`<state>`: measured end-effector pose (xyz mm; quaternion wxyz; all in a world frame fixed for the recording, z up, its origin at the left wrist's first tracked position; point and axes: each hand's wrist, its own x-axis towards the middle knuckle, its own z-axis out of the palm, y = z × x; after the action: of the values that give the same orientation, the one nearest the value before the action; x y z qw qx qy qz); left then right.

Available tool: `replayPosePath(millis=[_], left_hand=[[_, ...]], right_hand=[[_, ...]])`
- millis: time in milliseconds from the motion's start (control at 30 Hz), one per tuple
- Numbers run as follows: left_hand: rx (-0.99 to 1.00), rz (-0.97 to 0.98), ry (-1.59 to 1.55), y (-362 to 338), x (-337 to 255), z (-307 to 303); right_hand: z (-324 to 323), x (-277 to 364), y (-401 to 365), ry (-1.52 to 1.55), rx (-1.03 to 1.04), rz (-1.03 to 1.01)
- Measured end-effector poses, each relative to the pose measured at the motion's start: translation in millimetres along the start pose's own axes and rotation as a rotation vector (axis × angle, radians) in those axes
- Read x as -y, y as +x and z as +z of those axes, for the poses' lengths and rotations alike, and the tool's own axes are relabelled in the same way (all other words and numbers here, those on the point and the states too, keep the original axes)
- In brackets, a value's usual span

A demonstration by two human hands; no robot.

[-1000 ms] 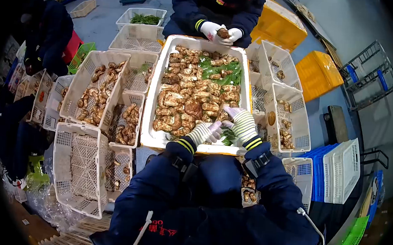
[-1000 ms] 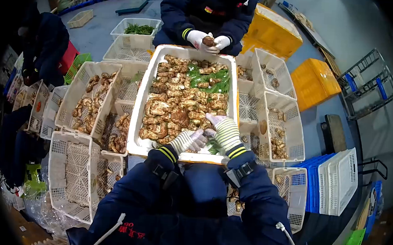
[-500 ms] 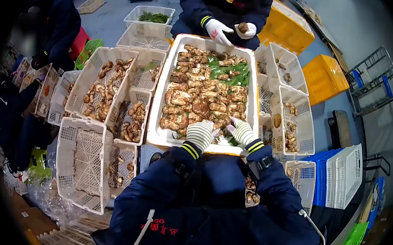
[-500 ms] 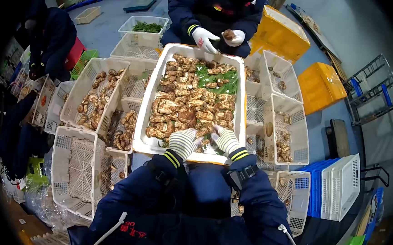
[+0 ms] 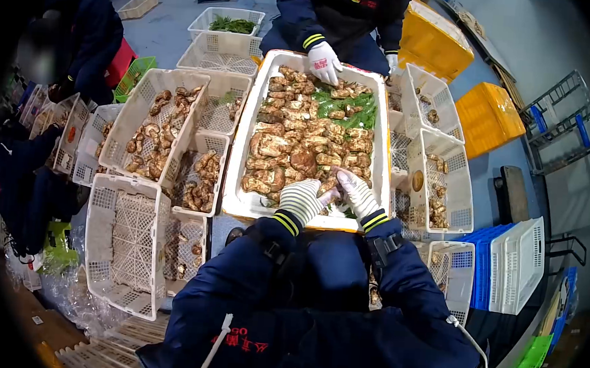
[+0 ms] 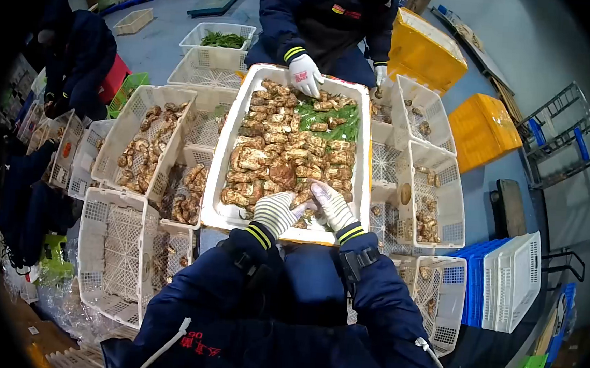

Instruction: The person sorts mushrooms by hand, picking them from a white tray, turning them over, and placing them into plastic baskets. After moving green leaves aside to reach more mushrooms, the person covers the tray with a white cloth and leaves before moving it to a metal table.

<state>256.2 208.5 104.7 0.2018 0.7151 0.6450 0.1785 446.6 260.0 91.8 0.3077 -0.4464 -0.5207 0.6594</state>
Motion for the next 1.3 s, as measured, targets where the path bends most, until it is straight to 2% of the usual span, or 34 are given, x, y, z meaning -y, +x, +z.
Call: replayPosePath(millis=[67,100,133,200,233,267,333,467,533,600,633,767,800,867,900,933,967,1033,1067,1133,1167,1200,1233,1267,1300], left_hand=[[-0.001,-0.005,-0.031,-0.8,-1.8,-3.9],[-0.02,0.015,-0.085,-2.6,-0.9,-4.4],[-0.046,0.024,-0.124,-4.4,-1.6,-8.4],[0.06,-0.029,-0.115,-3.7,-8.1,-17.2],[0.047,-0.034,-0.134,-5.4,-8.5,-15.8],[0.03,-0.035,-0.155,-4.9,-7.5,-13.2],[0.136,-0.08,-0.117,-3.1,-9.1,-20.1],[0.125,-0.056,-0.124,-3.4,-5.5,-16.8],[0.064,-0.003,-0.15,-6.0,-2.2,-14.3],[0.106,-0.003,-0.129,-4.2,-3.4,-15.9],[0.126,-0.006,-0.119,-4.2,-4.6,-18.5],[0.082,0.027,-0.104,-1.7,-0.6,-3.1],[0.107,0.009,-0.1,-0.1,-0.3,-2.2],[-0.053,0.06,-0.149,-1.9,7.2,6.9],[-0.122,0.021,-0.271,-5.6,13.5,10.9],[-0.066,-0.098,-0.326,2.0,22.2,12.4],[-0.12,0.035,-0.226,5.8,43.3,18.4],[-0.044,-0.281,-1.281,0.7,81.4,0.4],[-0.096,-0.347,-1.368,-3.8,98.9,-22.4],[-0.225,-0.471,-1.54,-14.1,133.5,-68.1],[-0.235,-0.456,-1.76,-20.5,145.0,-82.4],[-0.313,-0.515,-1.64,-23.4,160.1,-94.3],[-0.311,-0.531,-1.449,-22.0,185.5,-103.2],[-0.237,-0.525,-1.565,-10.6,254.9,-89.5],[-0.355,-0.557,-1.499,-15.4,247.8,-108.1]], right_hand=[[7.0,18.4,-12.1,-0.054,-0.005,0.045],[7.4,9.8,-8.3,-0.062,-0.039,-0.044],[11.0,18.5,-15.9,-0.003,-0.018,0.004],[16.4,21.4,-18.2,-0.085,-0.111,-0.072],[16.3,24.5,-20.8,-0.111,-0.13,-0.064],[14.7,21.4,-18.1,-0.097,-0.153,-0.076],[12.0,12.3,-12.1,-0.026,-0.208,-0.114],[8.0,1.2,-5.6,0.037,-0.186,-0.115],[14.9,3.5,-4.6,-0.005,-0.253,-0.141],[18.1,13.9,-14.8,0.075,-0.143,-0.12],[20.6,13.4,-13.0,-0.042,-0.204,-0.155],[6.1,1.3,-3.3,-0.157,-0.165,-0.073],[4.9,2.9,-4.0,-0.148,-0.158,-0.017],[12.5,2.1,-0.3,0.046,-0.15,-0.052],[12.5,-0.5,1.1,0.14,-0.171,-0.076],[5.8,-3.3,0.3,0.233,-0.206,-0.105],[-1.9,-6.8,3.4,0.231,-0.249,-0.13],[-10.6,-9.2,6.4,0.263,-0.442,-0.055],[-25.1,-24.2,12.2,0.028,-0.429,-0.048],[-62.4,-97.9,54.2,-0.366,-0.261,-0.258],[-42.9,-51.3,25.8,-0.628,-0.178,-0.109],[-13.4,5.7,-5.6,-0.882,-0.087,0.049],[-26.0,-23.1,13.4,-1.054,-0.04,0.042],[-15.0,0.9,3.2,-1.344,0.016,-0.072],[-11.6,8.3,4.0,-1.431,0.092,-0.075]])
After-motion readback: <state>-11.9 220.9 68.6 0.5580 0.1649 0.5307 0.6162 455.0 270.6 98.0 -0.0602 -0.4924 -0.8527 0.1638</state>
